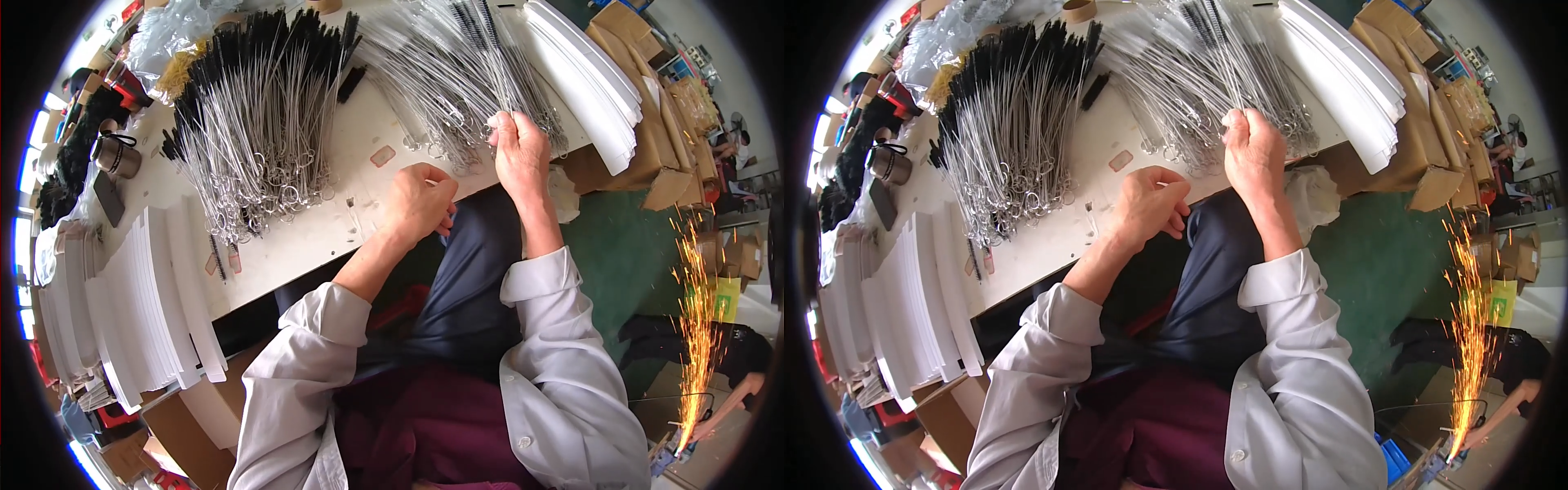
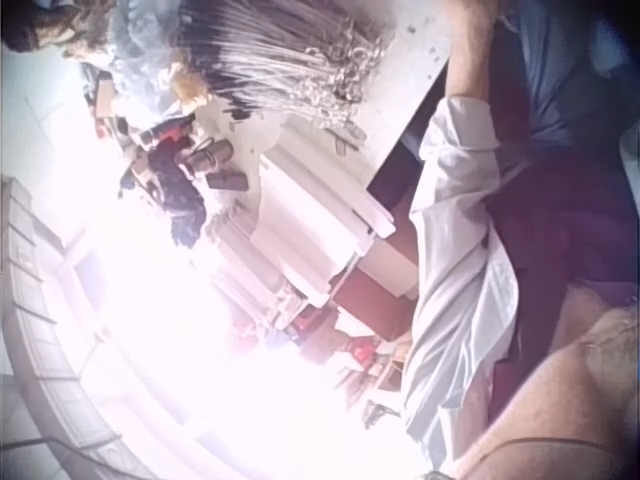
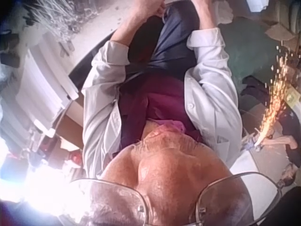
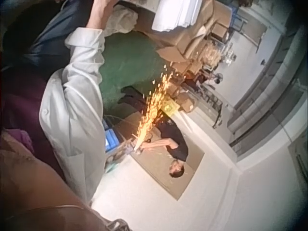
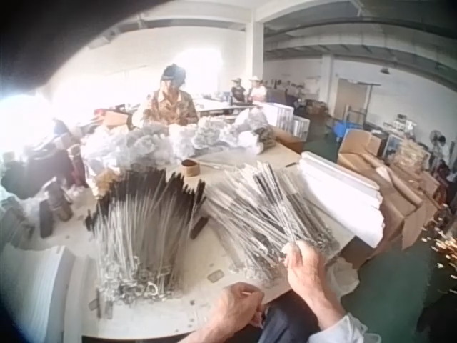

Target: Packing industrial cleaning brushes into white cardboard sleeves at an assembly table.

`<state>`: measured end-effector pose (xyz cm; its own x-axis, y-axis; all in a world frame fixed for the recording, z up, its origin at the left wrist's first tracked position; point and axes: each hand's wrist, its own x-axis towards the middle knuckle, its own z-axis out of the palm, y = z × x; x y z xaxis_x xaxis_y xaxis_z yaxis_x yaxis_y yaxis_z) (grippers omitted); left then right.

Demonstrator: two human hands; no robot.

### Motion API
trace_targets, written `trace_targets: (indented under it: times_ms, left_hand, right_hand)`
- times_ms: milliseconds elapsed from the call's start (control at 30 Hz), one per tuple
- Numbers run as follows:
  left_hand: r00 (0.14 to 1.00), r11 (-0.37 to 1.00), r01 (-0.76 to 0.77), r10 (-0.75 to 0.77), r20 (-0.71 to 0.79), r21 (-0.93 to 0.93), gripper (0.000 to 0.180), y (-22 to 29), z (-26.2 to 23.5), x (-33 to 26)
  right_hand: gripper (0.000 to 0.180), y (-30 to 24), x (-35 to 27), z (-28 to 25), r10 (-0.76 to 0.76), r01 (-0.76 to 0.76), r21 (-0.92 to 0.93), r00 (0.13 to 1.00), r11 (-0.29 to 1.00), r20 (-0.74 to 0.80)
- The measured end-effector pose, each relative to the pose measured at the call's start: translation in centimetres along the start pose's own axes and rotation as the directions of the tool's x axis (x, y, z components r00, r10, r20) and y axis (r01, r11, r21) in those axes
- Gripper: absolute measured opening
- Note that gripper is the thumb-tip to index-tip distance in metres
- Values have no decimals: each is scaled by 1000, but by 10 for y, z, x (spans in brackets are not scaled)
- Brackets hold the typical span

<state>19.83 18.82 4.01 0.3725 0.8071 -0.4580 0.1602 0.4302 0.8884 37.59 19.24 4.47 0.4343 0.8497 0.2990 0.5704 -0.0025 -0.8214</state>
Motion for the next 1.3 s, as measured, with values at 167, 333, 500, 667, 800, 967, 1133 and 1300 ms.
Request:
trace_targets:
  times_ms: [167, 333, 500, 667, 800, 967, 1133, 1300]
  left_hand:
    - [910, 894, -349, 395, -124, 281, 23, -21, -9, 17]
    - [892, 907, -408, 421, -167, 104, 19, -21, -16, 16]
    - [903, 923, -377, 384, -193, 76, 27, -15, -13, 14]
    - [916, 925, -378, 379, -134, 34, 31, -16, -19, 19]
    - [899, 909, -398, 413, -143, 122, 33, -19, -16, 21]
    - [819, 827, -509, 551, -164, 237, 39, -26, -14, 21]
    - [851, 849, -455, 503, -151, 268, 33, -23, -16, 25]
    - [931, 929, -366, 365, -29, -55, 36, -14, -27, 19]
  right_hand:
    - [21, -10, 8, -1, -141, 162, -212, 984, 964, 109]
    - [22, -19, 23, 14, -23, 131, -409, 966, 903, 259]
    - [24, -16, 25, 26, -30, 169, -505, 962, 846, 272]
    - [23, -29, 17, 7, -5, 164, -451, 943, 877, 333]
    - [23, -17, 14, 4, 19, 162, -494, 940, 854, 341]
    - [24, -16, 14, -2, -31, 175, -440, 949, 881, 314]
    - [26, -12, 16, -15, 50, -29, -52, 889, 998, 455]
    - [19, -40, -12, -30, 260, -452, 210, 769, 867, 585]
